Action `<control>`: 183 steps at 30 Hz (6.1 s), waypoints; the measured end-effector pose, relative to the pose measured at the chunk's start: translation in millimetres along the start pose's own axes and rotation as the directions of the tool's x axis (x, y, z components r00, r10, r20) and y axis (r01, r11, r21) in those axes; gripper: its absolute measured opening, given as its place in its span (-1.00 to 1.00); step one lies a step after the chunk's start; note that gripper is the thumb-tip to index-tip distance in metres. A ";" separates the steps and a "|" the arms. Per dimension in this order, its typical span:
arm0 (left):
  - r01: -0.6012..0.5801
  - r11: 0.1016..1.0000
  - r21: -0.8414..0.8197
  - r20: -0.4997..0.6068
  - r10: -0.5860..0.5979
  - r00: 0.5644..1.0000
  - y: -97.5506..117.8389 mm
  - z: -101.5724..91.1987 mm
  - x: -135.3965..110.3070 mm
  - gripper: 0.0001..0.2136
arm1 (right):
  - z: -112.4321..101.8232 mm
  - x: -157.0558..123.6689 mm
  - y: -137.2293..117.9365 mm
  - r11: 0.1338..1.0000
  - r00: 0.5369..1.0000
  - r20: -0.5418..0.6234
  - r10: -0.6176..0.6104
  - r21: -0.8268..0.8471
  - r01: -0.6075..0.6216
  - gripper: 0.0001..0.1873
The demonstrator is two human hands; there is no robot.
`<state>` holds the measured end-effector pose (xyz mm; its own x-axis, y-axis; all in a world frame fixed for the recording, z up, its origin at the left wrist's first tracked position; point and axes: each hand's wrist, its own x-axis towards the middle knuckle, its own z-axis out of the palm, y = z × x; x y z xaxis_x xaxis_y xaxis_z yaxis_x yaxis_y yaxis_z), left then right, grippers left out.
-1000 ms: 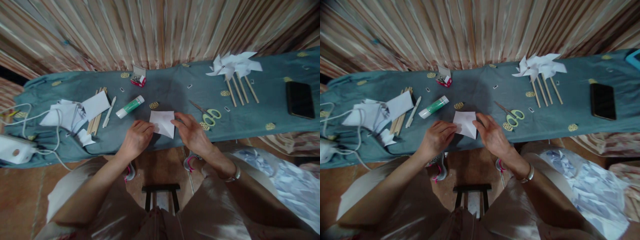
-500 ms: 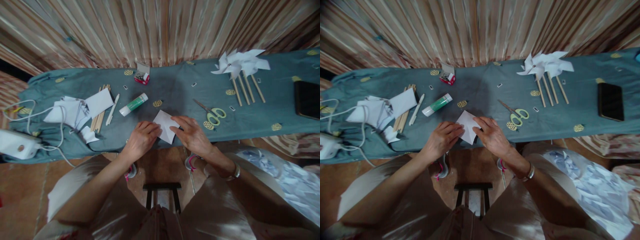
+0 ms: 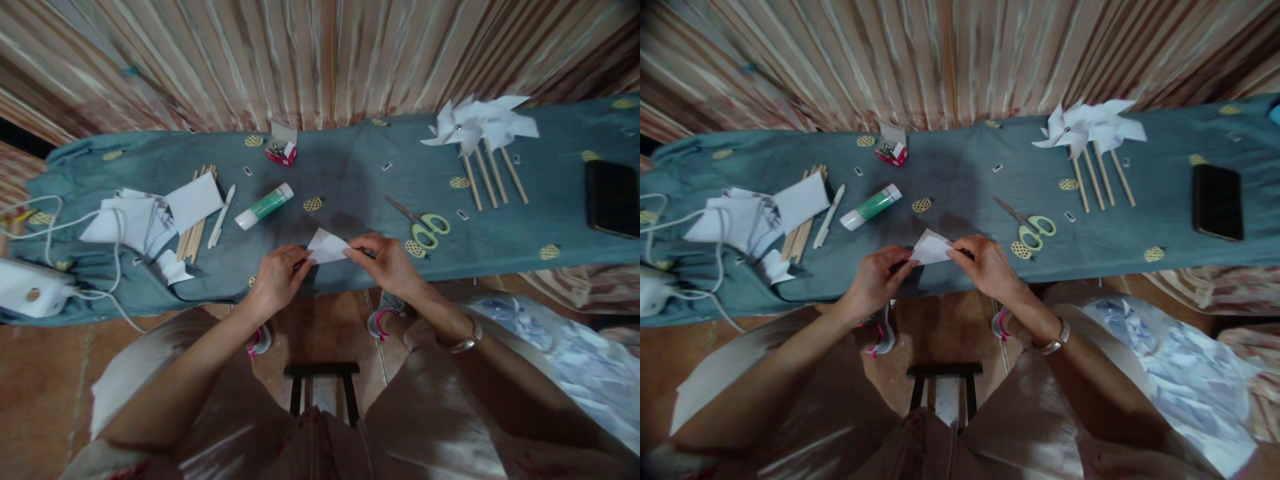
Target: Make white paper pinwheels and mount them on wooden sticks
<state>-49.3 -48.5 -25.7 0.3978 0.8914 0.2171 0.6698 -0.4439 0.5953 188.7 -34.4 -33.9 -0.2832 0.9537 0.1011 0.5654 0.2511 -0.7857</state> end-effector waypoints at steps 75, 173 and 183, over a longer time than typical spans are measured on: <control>-0.311 0.881 0.356 0.312 0.201 0.929 21.0 30.6 -30.4 -0.35 | 14.1 -7.9 2.7 0.978 0.982 -0.157 -0.105 -0.194 0.074 -0.62; 0.173 0.457 -0.873 -0.166 -0.611 0.774 8.4 -20.5 76.9 -0.74 | -50.7 3.8 -14.2 0.630 0.892 0.161 0.423 0.655 -0.417 -0.45; 0.153 0.530 -0.834 -0.245 -0.605 0.758 2.5 -33.0 69.8 -0.77 | -36.5 -0.8 -36.4 0.695 0.912 0.371 0.175 0.610 -0.381 -0.40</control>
<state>-40.5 15.6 16.5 -0.2577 0.9662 -0.0057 -0.1071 -0.0227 0.9940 196.6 -38.2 16.9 -0.4471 0.8523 -0.2716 0.0285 -0.2900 -0.9566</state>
